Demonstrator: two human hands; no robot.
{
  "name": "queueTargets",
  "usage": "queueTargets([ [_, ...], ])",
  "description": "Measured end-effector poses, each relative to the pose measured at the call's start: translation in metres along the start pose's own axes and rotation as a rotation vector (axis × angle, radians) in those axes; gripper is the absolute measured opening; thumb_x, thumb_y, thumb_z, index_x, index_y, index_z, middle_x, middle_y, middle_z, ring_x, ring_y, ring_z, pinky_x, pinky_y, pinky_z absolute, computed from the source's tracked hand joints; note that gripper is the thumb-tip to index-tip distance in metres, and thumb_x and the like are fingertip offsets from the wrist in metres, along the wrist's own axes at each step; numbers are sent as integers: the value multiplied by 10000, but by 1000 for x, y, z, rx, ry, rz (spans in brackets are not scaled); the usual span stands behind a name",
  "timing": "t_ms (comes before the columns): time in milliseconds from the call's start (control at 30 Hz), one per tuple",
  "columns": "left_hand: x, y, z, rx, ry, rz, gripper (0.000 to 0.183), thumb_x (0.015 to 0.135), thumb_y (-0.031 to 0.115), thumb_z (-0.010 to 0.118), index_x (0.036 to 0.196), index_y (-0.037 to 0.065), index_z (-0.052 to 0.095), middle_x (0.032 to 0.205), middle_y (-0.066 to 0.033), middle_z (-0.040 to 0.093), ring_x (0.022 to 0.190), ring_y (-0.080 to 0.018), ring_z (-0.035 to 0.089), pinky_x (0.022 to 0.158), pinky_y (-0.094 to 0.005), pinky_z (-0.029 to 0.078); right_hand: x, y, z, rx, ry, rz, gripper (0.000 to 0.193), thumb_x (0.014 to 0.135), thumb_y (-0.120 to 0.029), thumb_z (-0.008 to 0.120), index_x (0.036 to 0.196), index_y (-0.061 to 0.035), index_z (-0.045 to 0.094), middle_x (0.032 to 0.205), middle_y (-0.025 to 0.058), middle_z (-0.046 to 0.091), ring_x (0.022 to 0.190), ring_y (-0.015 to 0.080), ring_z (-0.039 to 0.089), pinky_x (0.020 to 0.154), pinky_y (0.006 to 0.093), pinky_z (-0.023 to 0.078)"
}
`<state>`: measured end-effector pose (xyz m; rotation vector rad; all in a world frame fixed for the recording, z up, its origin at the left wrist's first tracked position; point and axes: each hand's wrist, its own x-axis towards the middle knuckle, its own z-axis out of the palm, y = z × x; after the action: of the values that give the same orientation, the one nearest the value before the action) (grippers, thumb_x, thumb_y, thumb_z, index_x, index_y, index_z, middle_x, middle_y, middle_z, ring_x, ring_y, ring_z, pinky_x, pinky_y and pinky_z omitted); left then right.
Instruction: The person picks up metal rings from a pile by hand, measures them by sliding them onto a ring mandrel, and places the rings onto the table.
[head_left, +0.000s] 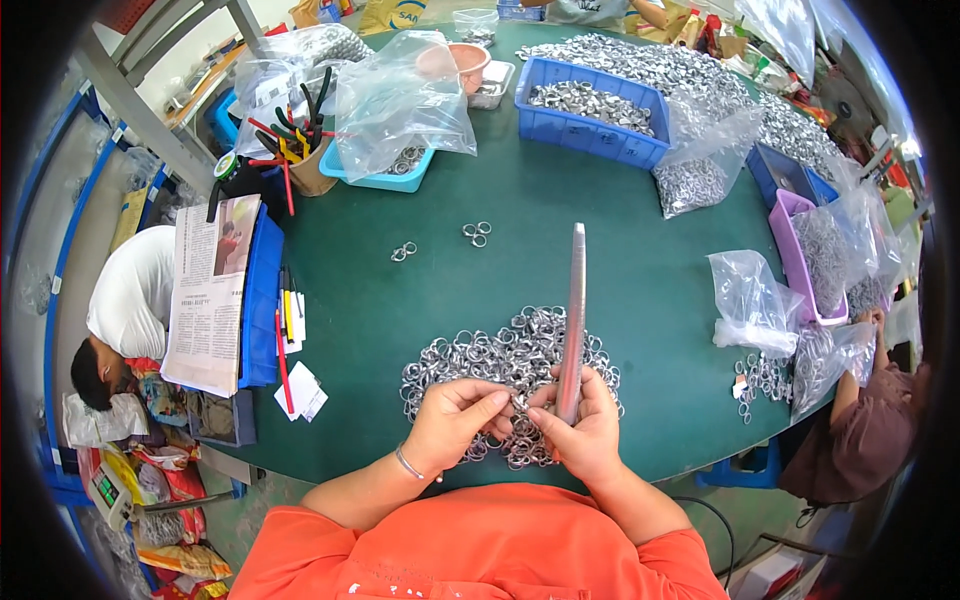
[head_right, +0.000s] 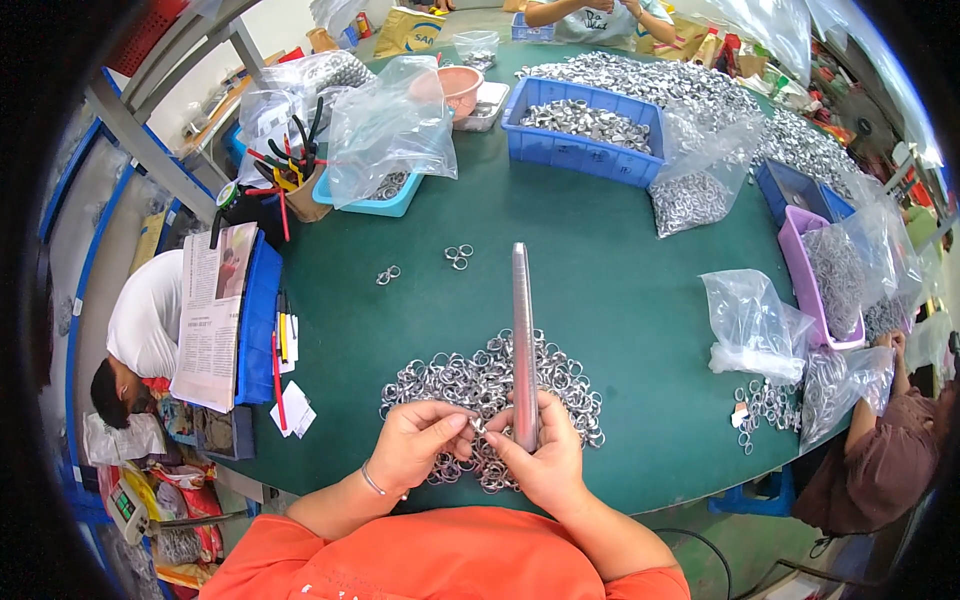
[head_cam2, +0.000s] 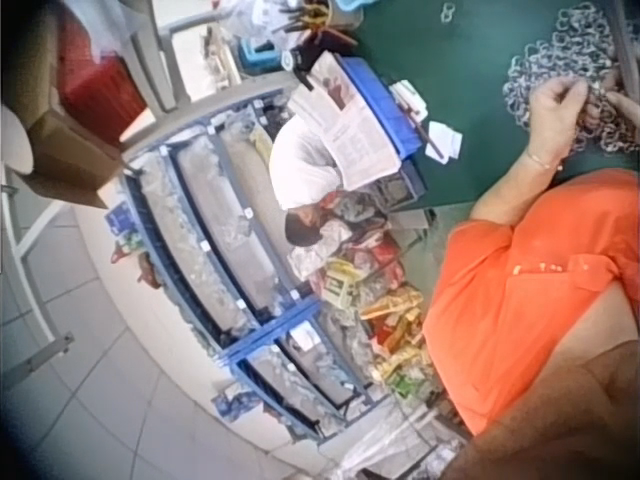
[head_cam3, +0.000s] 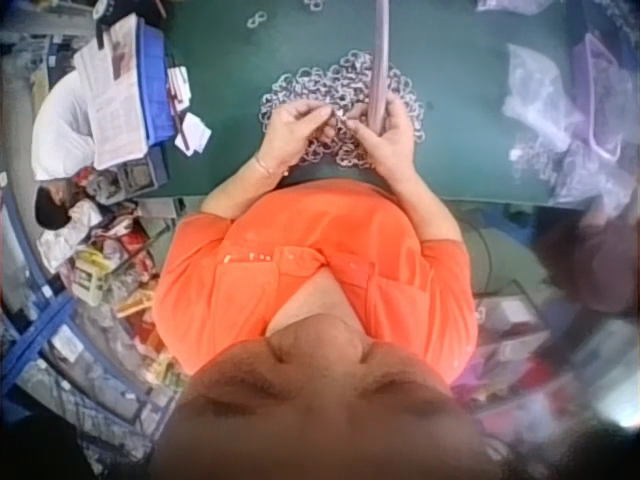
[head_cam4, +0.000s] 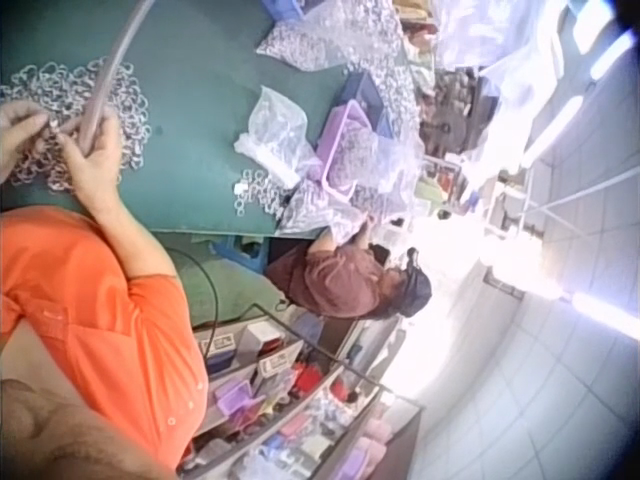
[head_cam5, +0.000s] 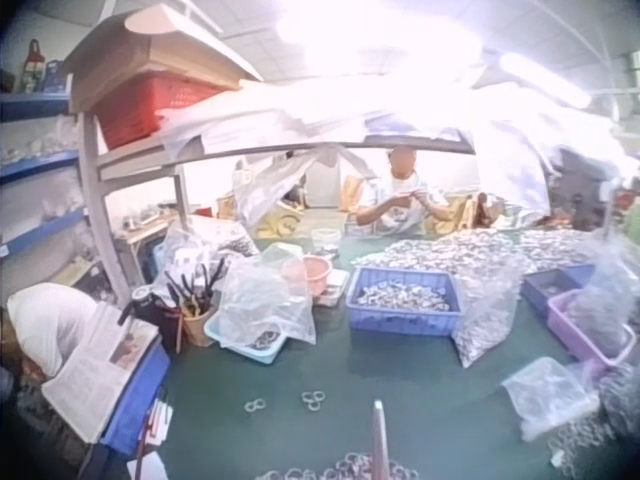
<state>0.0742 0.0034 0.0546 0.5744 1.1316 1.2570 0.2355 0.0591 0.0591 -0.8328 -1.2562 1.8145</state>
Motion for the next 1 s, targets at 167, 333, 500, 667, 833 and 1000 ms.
queueTargets([
  [167, -4, 2, 6, 105, -9, 149, 142, 830, 20, 560, 942, -61, 588, 833, -106, 621, 720, -151, 614, 639, -252, 520, -2, 16, -3, -119, 10, -192, 428, 755, 74, 605, 1116, -5, 390, 880, 89, 580, 782, 108, 551, 661, 223, 450],
  [333, -3, -5, 7, 160, -33, 306, 177, 790, -26, 601, 964, -51, 581, 890, -109, 625, 807, -143, 613, 730, -255, 517, -1, 19, -6, -311, 5, -339, 421, 753, 69, 612, 1111, 6, 398, 910, 95, 582, 804, 117, 562, 687, 227, 457],
  [500, -2, -11, 5, 179, -26, 385, 202, 781, -31, 608, 980, -40, 572, 922, -108, 622, 839, -149, 609, 744, -255, 510, -1, 11, 0, -127, 26, -203, 412, 751, 70, 616, 1096, 17, 398, 918, 104, 576, 821, 128, 567, 714, 243, 469],
  [667, 2, -10, 0, 254, -69, 395, 177, 770, -63, 600, 944, -48, 569, 956, -142, 609, 849, -168, 607, 755, -275, 512, 1, 12, -2, -77, 9, -218, 412, 751, 73, 615, 1096, 19, 395, 922, 106, 565, 848, 137, 560, 729, 249, 469],
  [833, 4, -6, 1, 165, -126, 436, 141, 776, -72, 580, 914, -56, 554, 991, -194, 589, 835, -209, 617, 738, -297, 523, 2, 11, 1, -54, 6, -249, 404, 743, 64, 629, 1083, 12, 416, 897, 93, 574, 825, 128, 559, 718, 242, 462],
  [1000, 16, 11, -23, -220, -15, 285, 75, 817, -12, 539, 893, -11, 543, 997, -204, 580, 803, -214, 615, 668, -286, 529, -8, -3, -13, -433, -35, -205, 385, 752, -19, 652, 1100, 15, 489, 830, 81, 600, 720, 114, 565, 639, 248, 462],
])
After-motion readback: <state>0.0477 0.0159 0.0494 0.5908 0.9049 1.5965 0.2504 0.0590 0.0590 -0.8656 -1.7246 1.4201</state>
